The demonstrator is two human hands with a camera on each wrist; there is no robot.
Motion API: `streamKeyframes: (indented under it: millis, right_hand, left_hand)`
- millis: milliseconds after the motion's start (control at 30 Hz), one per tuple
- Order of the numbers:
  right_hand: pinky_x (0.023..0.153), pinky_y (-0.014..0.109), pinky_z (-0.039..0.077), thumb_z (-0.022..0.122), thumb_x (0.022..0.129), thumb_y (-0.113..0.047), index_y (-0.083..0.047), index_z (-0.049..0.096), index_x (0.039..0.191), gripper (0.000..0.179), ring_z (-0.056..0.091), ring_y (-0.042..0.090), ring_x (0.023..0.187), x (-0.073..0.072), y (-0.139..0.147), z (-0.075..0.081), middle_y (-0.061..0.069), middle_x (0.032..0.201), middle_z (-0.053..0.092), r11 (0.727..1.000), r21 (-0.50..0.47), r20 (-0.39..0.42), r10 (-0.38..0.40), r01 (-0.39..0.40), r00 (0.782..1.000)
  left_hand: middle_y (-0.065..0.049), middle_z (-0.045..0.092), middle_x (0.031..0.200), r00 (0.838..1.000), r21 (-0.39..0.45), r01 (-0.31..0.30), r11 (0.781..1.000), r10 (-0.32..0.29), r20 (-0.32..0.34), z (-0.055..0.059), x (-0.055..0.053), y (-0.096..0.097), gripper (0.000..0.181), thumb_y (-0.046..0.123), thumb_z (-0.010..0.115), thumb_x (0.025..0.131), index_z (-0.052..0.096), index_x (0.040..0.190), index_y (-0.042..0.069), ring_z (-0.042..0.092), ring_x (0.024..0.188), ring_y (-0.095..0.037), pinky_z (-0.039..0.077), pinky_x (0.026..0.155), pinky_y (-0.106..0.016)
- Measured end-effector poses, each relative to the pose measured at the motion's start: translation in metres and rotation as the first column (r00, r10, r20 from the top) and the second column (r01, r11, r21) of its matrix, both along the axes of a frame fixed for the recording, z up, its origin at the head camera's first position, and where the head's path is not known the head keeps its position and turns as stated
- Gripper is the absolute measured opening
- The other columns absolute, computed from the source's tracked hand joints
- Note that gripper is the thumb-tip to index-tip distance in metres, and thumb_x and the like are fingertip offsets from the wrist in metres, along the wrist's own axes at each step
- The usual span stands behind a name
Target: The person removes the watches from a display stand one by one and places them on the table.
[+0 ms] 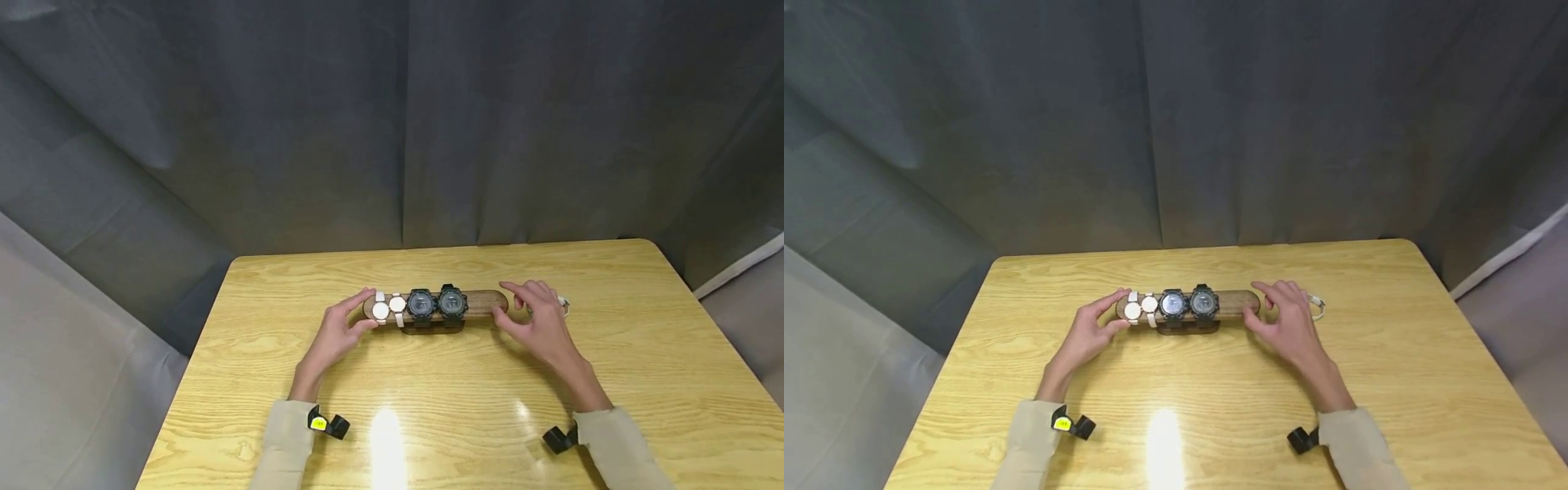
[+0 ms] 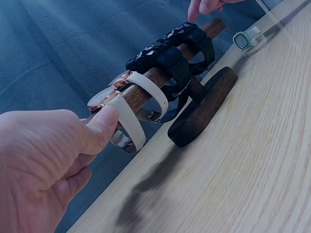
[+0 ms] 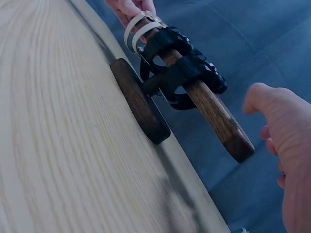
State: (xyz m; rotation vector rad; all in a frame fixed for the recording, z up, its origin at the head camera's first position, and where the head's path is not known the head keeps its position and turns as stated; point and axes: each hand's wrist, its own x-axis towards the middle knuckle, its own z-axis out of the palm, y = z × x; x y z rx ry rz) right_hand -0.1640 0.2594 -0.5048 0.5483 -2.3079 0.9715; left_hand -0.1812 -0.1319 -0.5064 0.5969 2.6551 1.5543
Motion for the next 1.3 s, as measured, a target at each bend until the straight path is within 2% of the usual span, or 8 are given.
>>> streamKeyframes:
  millis: [100, 200, 467, 633, 767, 1067, 1300]
  right_hand:
    - [0.085, 0.041, 0.036, 0.087, 0.075, -0.014, 0.002, 0.074, 0.118, 0.048, 0.046, 0.024, 0.080, 0.000, -0.005, -0.001, 0.000, 0.074, 0.051, 0.999, 0.010, 0.007, 0.038, -0.038, 0.999]
    - [0.080, 0.035, 0.034, 0.090, 0.072, -0.016, 0.002, 0.074, 0.119, 0.052, 0.047, 0.024, 0.081, -0.001, -0.009, -0.003, -0.004, 0.076, 0.050, 0.998, 0.018, 0.018, 0.063, -0.063, 0.998]
    - [0.078, 0.031, 0.033, 0.096, 0.068, -0.018, -0.001, 0.074, 0.121, 0.059, 0.045, 0.017, 0.084, 0.000, -0.019, -0.001, 0.006, 0.076, 0.053, 0.995, 0.033, 0.036, 0.092, -0.094, 0.995]
    - [0.079, 0.029, 0.031, 0.099, 0.065, -0.018, -0.001, 0.075, 0.119, 0.062, 0.043, 0.015, 0.082, -0.001, -0.024, 0.002, 0.005, 0.076, 0.050, 0.992, 0.030, 0.032, 0.118, -0.119, 0.992]
    - [0.077, 0.028, 0.030, 0.098, 0.067, -0.021, -0.001, 0.075, 0.119, 0.061, 0.042, 0.015, 0.078, -0.002, -0.030, 0.003, 0.003, 0.075, 0.049, 0.990, 0.040, 0.016, 0.136, -0.136, 0.991]
    - [0.080, 0.036, 0.034, 0.099, 0.065, -0.028, 0.002, 0.075, 0.118, 0.066, 0.041, 0.016, 0.078, -0.004, -0.045, 0.005, 0.003, 0.074, 0.049, 0.990, 0.080, 0.002, 0.116, -0.116, 0.993]
    - [0.077, 0.034, 0.030, 0.098, 0.068, -0.033, 0.002, 0.074, 0.118, 0.065, 0.040, 0.015, 0.077, -0.005, -0.051, 0.007, 0.003, 0.074, 0.047, 0.989, 0.116, 0.017, 0.087, -0.088, 0.996]
  left_hand:
    - [-0.010, 0.054, 0.154, 1.000, 0.001, 0.000, 1.000, 0.000, 0.005, -0.001, -0.001, 0.000, 0.059, 0.007, 0.078, 0.091, 0.059, 0.147, 0.007, 0.046, 0.147, -0.028, 0.035, 0.123, -0.043]
    - [-0.009, 0.054, 0.155, 1.000, 0.000, -0.005, 1.000, 0.005, 0.012, -0.002, -0.001, -0.001, 0.059, 0.008, 0.078, 0.091, 0.059, 0.147, 0.007, 0.045, 0.147, -0.028, 0.035, 0.124, -0.043]
    - [-0.009, 0.053, 0.155, 1.000, 0.005, -0.006, 1.000, 0.006, 0.011, -0.002, 0.000, 0.001, 0.060, 0.007, 0.078, 0.091, 0.059, 0.148, 0.009, 0.045, 0.147, -0.028, 0.035, 0.123, -0.043]
    - [-0.009, 0.054, 0.155, 1.000, 0.000, -0.005, 1.000, 0.005, 0.003, 0.000, 0.000, 0.003, 0.060, 0.008, 0.078, 0.091, 0.059, 0.148, 0.009, 0.046, 0.147, -0.027, 0.035, 0.123, -0.042]
    - [-0.008, 0.054, 0.155, 1.000, -0.004, -0.006, 1.000, 0.006, 0.007, 0.001, 0.000, 0.004, 0.060, 0.008, 0.078, 0.091, 0.059, 0.148, 0.009, 0.046, 0.147, -0.027, 0.035, 0.123, -0.042]
    - [-0.007, 0.053, 0.155, 1.000, -0.003, -0.009, 1.000, 0.009, 0.019, 0.001, 0.000, 0.004, 0.060, 0.009, 0.078, 0.092, 0.059, 0.148, 0.011, 0.045, 0.148, -0.025, 0.034, 0.124, -0.041]
    - [-0.009, 0.054, 0.154, 1.000, 0.012, -0.001, 1.000, 0.001, 0.008, 0.000, 0.000, 0.002, 0.060, 0.008, 0.079, 0.091, 0.060, 0.147, 0.010, 0.046, 0.147, -0.028, 0.034, 0.124, -0.043]
